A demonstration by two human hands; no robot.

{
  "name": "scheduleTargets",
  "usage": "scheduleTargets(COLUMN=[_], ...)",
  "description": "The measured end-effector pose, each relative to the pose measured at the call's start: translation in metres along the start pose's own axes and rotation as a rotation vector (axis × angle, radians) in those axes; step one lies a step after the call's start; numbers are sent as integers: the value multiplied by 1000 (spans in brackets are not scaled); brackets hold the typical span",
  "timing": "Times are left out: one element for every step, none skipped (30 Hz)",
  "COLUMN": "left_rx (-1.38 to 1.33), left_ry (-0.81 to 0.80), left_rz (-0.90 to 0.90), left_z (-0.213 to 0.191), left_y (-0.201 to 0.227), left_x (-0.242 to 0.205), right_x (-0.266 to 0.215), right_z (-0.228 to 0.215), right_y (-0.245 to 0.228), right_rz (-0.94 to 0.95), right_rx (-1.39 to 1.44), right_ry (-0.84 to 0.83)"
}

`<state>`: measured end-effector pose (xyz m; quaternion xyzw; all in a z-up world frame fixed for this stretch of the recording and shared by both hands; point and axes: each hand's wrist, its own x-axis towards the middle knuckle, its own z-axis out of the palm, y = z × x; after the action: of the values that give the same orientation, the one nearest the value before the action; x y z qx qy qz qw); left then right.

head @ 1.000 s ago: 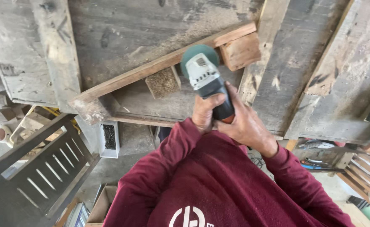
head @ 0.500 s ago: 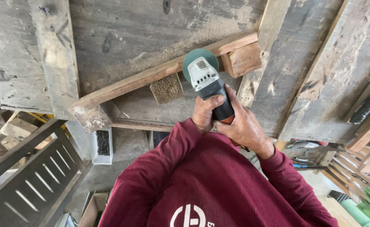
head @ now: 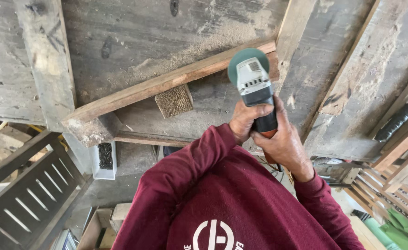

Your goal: The person hammers nails into a wooden plank to attach it to a larger wooden frame. They then use an angle grinder to smooth the edges of the attached plank and the frame supports.

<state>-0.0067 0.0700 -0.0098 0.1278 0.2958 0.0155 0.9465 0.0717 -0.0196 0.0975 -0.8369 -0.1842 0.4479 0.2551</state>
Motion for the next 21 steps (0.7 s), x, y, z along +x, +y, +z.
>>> scheduleTargets(left_rx=[3, 0, -4, -11, -36, -60, -83, -100, -117, -135, -101, -68, -35, -37, -39, -38, -34, -30, -26, -22, -18], left_ry=[4, 37, 70, 102, 127, 142, 157, 160, 164, 165, 156, 145, 134, 119, 104, 87, 45, 5, -34, -45, -56], left_rz=[18, 67, 117, 162, 180, 201, 221, 224, 228, 229, 233, 242, 251, 222, 192, 162, 119, 76, 34, 35, 37], left_z=[-3, -6, -10, -12, -15, -17, -18, -17, -17, -16, -15, -13, -10, -7, -4, 0, 2, 5, 9, 12, 17], left_y=[4, 10, 16, 21, 25, 31, 35, 36, 37, 36, 33, 31, 27, 23, 17, 12, 8, 3, -1, -6, -11], left_x=[-7, -16, -26, -37, -49, -57, -60, -62, -63, -61, -58, -52, -46, -40, -33, -26, -19, -12, -4, 6, 15], right_x=[2, 3, 3, 1, 0, 3, 5, 4, 5, 5, 4, 4, 3, 2, 0, -1, -1, -2, -1, 0, 0], right_z=[3, 8, 13, 19, 25, 31, 33, 34, 34, 33, 30, 26, 21, 16, 10, 5, 1, -4, -9, -14, -18], right_y=[-2, -5, -9, -13, -17, -22, -26, -28, -29, -29, -28, -27, -25, -23, -19, -16, -12, -7, -3, 2, 6], right_rz=[0, -47, -94, -136, -186, -240, -293, -269, -246, -221, -210, -204, -198, -151, -104, -57, -7, 43, 94, 64, 34], right_rx=[2, -15, -32, -50, -75, -102, -129, -127, -124, -123, -104, -89, -74, -57, -39, -19, -29, -39, -49, -62, -75], right_ry=[-41, -63, -85, -105, -110, -106, -102, -121, -141, -157, -142, -125, -108, -96, -84, -68, -50, -36, -21, 19, 59])
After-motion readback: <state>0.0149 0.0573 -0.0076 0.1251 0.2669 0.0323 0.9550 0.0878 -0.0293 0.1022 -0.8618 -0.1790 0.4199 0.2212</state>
